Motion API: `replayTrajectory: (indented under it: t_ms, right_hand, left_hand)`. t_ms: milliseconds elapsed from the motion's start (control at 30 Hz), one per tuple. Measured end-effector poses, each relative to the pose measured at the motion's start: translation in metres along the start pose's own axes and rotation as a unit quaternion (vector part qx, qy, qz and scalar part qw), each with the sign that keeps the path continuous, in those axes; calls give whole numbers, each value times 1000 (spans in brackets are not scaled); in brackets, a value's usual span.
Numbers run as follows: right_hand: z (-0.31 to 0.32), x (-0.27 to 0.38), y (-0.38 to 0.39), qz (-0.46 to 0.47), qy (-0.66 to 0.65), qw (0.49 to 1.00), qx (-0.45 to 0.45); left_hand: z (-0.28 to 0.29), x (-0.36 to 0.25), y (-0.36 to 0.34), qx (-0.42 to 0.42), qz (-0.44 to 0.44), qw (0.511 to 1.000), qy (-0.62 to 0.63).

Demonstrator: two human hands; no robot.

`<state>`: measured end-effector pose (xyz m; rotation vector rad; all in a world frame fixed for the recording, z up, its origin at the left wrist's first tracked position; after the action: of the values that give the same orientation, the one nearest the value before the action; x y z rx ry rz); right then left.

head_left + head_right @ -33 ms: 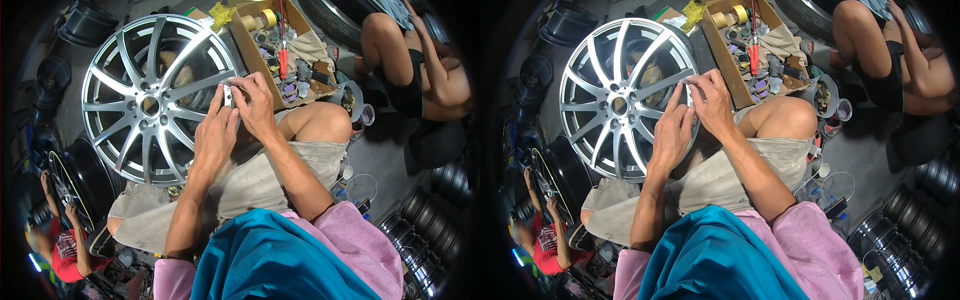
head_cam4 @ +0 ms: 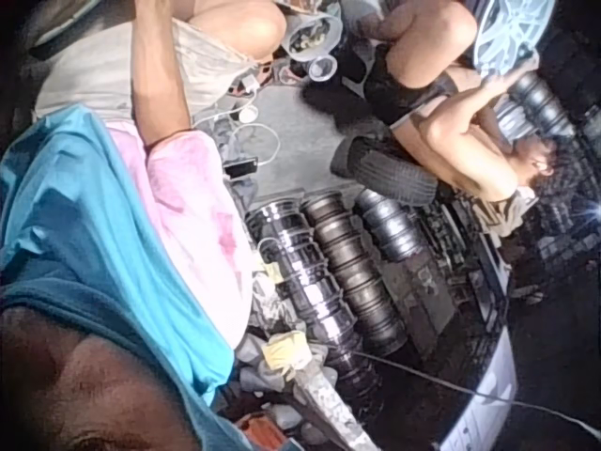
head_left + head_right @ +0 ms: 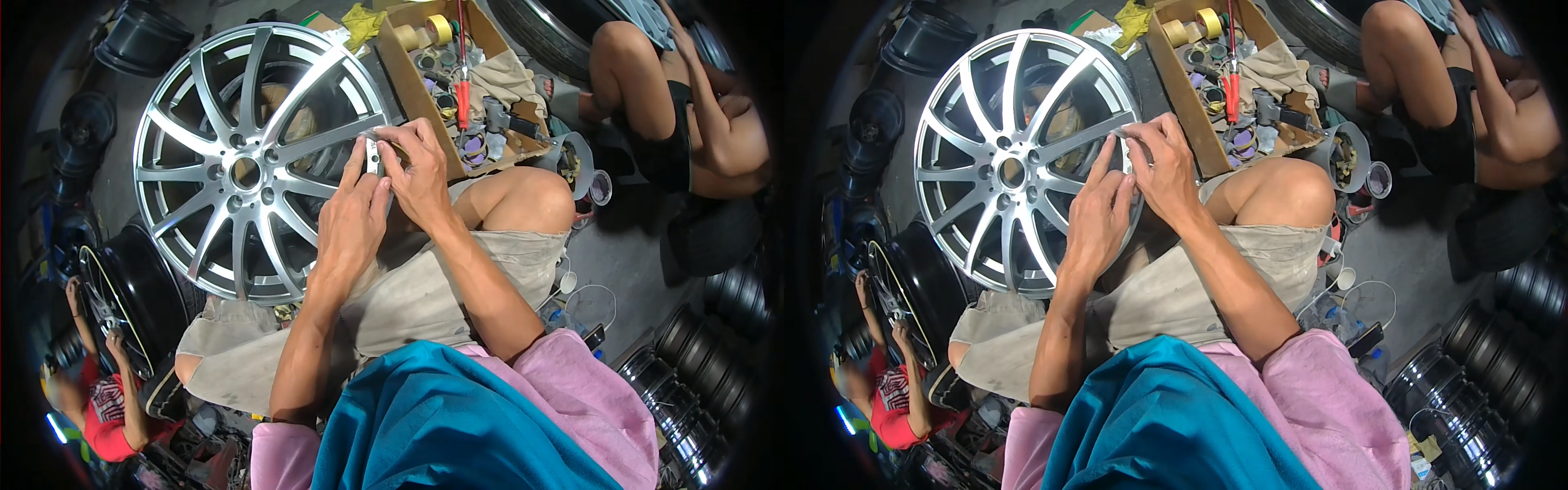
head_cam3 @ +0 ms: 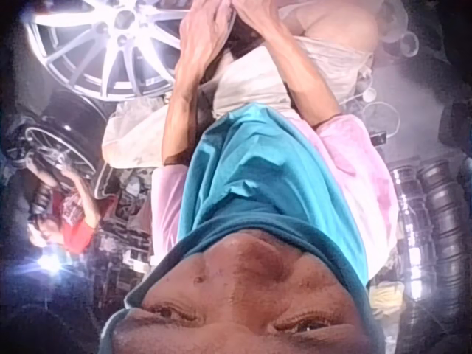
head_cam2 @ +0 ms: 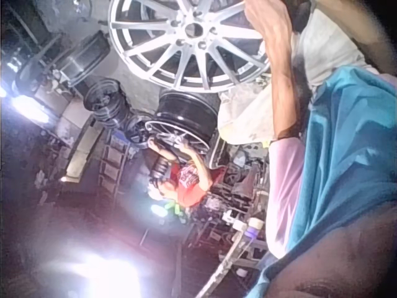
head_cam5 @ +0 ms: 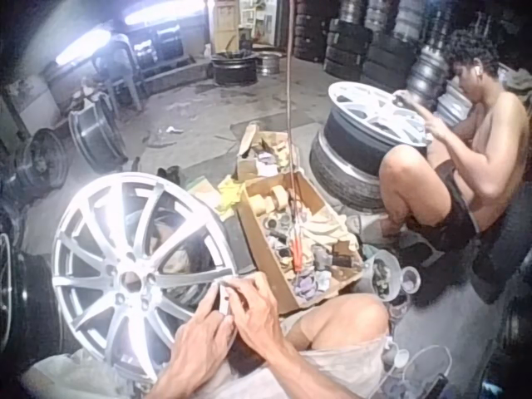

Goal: The person holds and rotates a car wheel rim while applying masking tape and trimming it along the hub and spokes with a small blade.

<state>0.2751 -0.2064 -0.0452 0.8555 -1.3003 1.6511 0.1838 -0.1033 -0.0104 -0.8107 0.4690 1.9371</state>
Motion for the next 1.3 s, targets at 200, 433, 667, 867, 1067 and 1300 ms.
replayTrajectory:
  t_ms: [200, 433, 667, 867, 1067, 1300]
  right_hand:
    - [0, 2, 0, 0, 8, 1000, 0]
    - [0, 3, 1, 11, 13, 1000, -4]
    - [0, 1, 1, 11, 15, 1000, 4]
    - [-1, 2, 0, 2, 11, 1000, 14]
    - [0, -1, 2, -10, 9, 1000, 4]
    - [0, 4, 1, 2, 19, 1000, 8]
  left_hand:
    - [1, 2, 0, -13, -14, 1000, 2]
    - [0, 4, 0, -13, -14, 1000, 8]
    - [-1, 5, -1, -9, -7, 1000, 6]
    - [-1, 5, 0, -16, -29, 999, -5]
    - [-1, 2, 0, -4, -5, 1000, 1]
    - [0, 3, 0, -7, -7, 1000, 7]
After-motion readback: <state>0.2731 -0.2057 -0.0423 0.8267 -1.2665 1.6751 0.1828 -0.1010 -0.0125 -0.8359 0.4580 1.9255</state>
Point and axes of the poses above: each hand's wrist, its own y-axis away from the middle knuckle, its own z-axis out of the back of the hand, x = y × z, the point moved 8 cm from there along -y, towards the middle knuckle, and after that the axes turned 14 degrees about -x, right-handed, at the moved point
